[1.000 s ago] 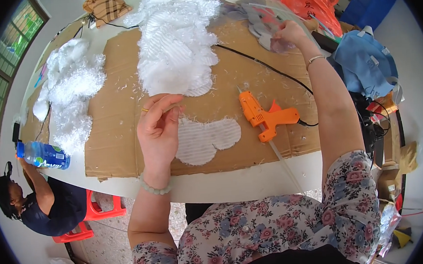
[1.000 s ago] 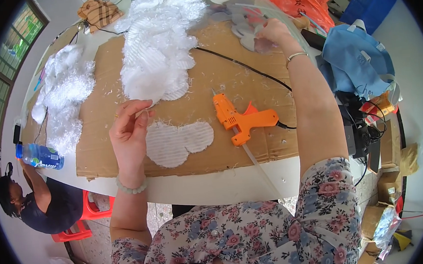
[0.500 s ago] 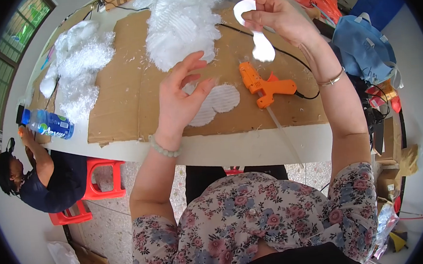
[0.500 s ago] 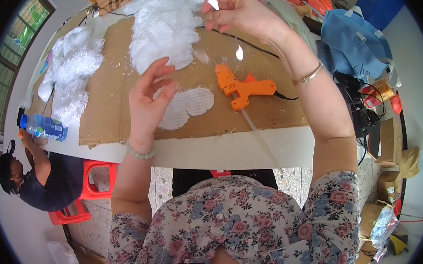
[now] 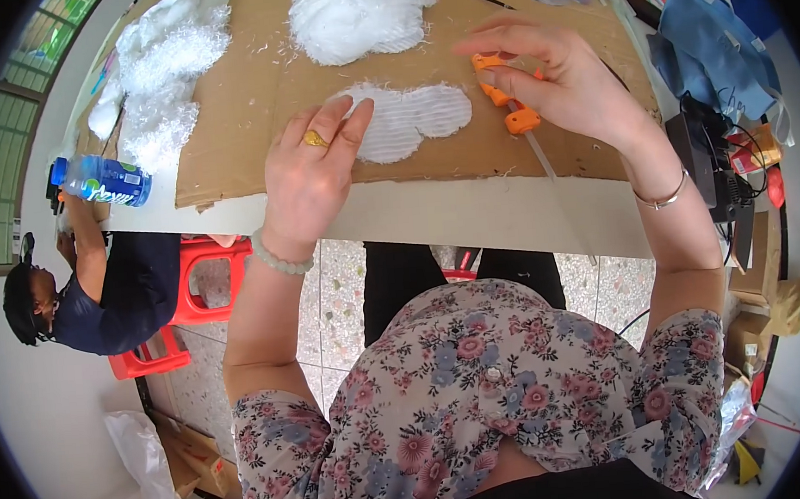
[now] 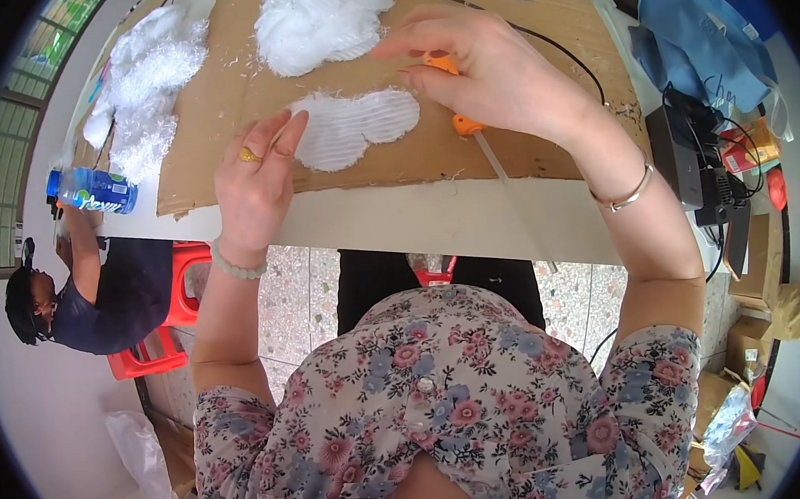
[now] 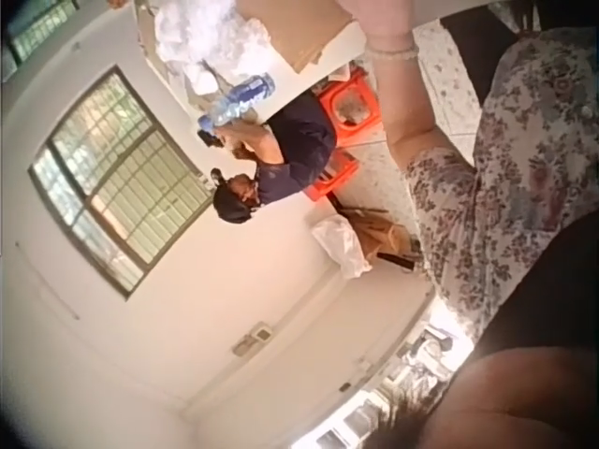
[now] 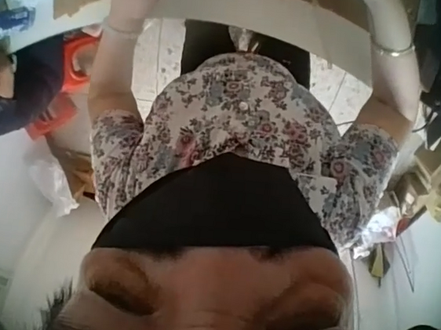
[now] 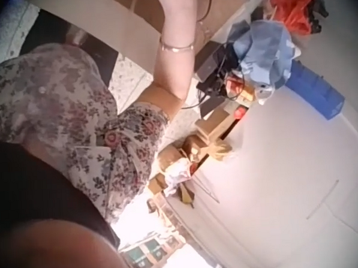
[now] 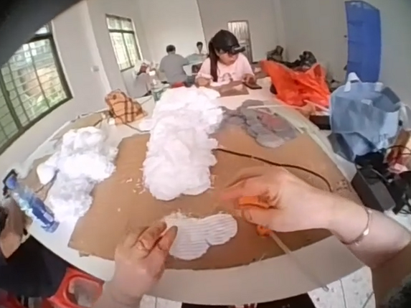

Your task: Gluing white cotton fluff onto a circular plastic base using a hot glue gun to assemble a craft item.

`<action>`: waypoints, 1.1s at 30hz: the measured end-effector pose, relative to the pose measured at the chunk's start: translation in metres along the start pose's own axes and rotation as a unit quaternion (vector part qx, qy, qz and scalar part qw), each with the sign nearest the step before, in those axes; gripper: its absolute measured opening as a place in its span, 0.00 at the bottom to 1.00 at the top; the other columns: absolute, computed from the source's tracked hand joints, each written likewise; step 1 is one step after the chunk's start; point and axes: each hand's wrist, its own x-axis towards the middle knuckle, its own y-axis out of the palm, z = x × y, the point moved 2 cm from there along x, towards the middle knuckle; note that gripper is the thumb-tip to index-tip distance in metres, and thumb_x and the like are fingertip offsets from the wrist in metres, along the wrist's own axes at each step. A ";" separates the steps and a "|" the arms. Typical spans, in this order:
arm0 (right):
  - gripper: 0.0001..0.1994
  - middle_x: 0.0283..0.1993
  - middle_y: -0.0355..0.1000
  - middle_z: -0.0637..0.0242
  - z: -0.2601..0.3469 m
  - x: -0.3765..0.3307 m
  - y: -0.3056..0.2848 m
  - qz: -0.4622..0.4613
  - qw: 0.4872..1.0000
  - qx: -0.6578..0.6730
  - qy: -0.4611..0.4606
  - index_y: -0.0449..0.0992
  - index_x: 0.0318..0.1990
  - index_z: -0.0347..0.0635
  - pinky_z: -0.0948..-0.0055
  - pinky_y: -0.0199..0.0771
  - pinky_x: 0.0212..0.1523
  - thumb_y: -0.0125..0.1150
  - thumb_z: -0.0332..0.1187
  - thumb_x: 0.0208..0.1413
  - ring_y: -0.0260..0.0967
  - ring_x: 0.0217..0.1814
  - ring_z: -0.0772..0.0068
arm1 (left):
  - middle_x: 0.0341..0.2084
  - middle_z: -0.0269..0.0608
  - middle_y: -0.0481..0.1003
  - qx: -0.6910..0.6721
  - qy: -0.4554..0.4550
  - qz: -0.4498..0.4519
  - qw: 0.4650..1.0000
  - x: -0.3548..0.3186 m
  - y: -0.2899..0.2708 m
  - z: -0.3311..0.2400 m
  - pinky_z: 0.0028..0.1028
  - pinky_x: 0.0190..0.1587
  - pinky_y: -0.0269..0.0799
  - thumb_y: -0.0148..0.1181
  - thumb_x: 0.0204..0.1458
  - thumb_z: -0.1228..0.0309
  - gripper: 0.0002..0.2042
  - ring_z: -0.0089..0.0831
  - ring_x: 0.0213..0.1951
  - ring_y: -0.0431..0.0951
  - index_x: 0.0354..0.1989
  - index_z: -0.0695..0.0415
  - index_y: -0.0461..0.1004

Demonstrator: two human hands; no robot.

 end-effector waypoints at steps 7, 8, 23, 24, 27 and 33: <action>0.13 0.46 0.70 0.64 -0.023 -0.024 -0.006 0.013 0.997 -0.036 0.070 0.75 0.46 0.39 0.77 0.69 0.45 0.54 0.20 0.52 0.69 0.43 0.71 | 0.38 0.39 0.73 0.023 0.067 0.064 0.995 -0.001 0.014 -0.007 0.36 0.45 0.70 0.58 0.40 0.74 0.15 0.35 0.37 0.72 0.40 0.58 0.76; 0.13 0.46 0.70 0.63 -0.024 -0.025 -0.006 0.012 0.996 -0.063 0.055 0.75 0.45 0.40 0.77 0.69 0.45 0.55 0.21 0.52 0.70 0.43 0.69 | 0.38 0.39 0.73 0.020 0.068 0.067 0.995 0.001 0.014 -0.009 0.36 0.45 0.70 0.58 0.40 0.74 0.14 0.35 0.37 0.72 0.39 0.58 0.76; 0.11 0.40 0.69 0.62 -0.028 -0.020 0.024 0.054 0.984 -0.164 -0.051 0.77 0.41 0.41 0.70 0.70 0.39 0.54 0.22 0.50 0.68 0.40 0.63 | 0.40 0.40 0.74 0.011 0.056 0.133 0.989 0.001 0.018 -0.009 0.43 0.51 0.66 0.56 0.42 0.72 0.13 0.35 0.40 0.72 0.39 0.57 0.76; 0.11 0.40 0.69 0.62 -0.026 -0.018 0.028 0.054 0.984 -0.163 -0.055 0.77 0.41 0.41 0.70 0.70 0.39 0.54 0.22 0.50 0.68 0.40 0.63 | 0.39 0.40 0.74 0.009 0.058 0.140 0.988 0.000 0.018 -0.009 0.43 0.51 0.66 0.55 0.42 0.72 0.13 0.34 0.39 0.72 0.39 0.58 0.76; 0.12 0.35 0.67 0.62 -0.025 -0.010 0.040 0.078 0.978 -0.183 -0.060 0.77 0.40 0.41 0.67 0.67 0.42 0.55 0.21 0.47 0.65 0.41 0.62 | 0.38 0.39 0.74 0.007 0.060 0.146 0.987 0.001 0.017 -0.010 0.44 0.51 0.66 0.55 0.42 0.72 0.14 0.34 0.38 0.71 0.39 0.58 0.76; 0.13 0.31 0.64 0.64 -0.030 -0.004 0.056 0.093 0.954 -0.268 -0.101 0.78 0.36 0.42 0.68 0.66 0.40 0.57 0.21 0.40 0.62 0.37 0.63 | 0.36 0.40 0.74 0.014 0.066 0.139 0.988 -0.003 0.020 -0.010 0.45 0.51 0.65 0.55 0.42 0.72 0.14 0.33 0.37 0.71 0.39 0.58 0.76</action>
